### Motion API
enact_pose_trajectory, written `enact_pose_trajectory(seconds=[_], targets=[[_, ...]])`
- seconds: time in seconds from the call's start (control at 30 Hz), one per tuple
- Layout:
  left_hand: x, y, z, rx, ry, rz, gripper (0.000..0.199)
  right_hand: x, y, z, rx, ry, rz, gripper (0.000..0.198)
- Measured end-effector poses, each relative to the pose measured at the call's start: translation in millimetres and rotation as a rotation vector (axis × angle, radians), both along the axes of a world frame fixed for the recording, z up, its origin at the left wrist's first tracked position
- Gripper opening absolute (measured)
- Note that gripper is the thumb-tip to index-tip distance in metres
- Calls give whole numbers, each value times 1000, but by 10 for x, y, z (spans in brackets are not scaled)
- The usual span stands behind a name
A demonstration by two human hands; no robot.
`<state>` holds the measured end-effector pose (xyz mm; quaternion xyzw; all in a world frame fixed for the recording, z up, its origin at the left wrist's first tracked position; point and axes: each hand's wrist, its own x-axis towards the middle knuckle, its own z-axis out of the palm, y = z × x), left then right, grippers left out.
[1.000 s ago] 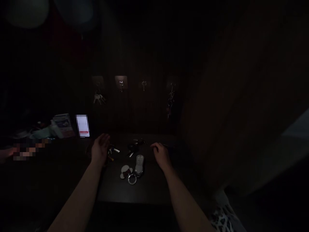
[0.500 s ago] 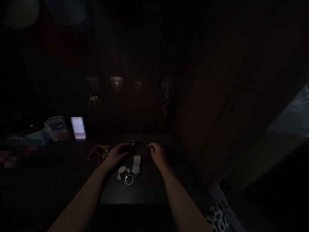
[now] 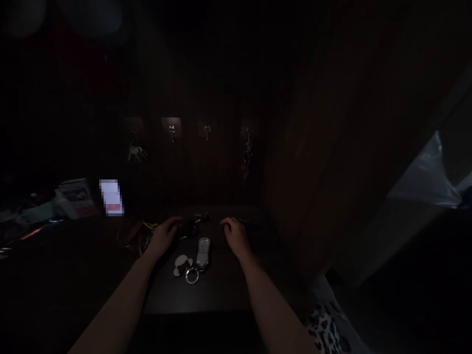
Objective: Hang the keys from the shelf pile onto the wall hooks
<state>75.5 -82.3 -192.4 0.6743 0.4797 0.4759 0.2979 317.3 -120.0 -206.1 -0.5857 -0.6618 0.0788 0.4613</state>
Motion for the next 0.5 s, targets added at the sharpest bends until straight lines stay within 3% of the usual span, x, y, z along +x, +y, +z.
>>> enact_pose_trajectory(seconds=[0.27,0.5], targets=[[138,-138,104,50,-34,-233,19,-17,-26,32,-25,-141,-23,29],[127,-84,66,70,-43,-125,8,-150,-95,32,-191,-417,18,42]])
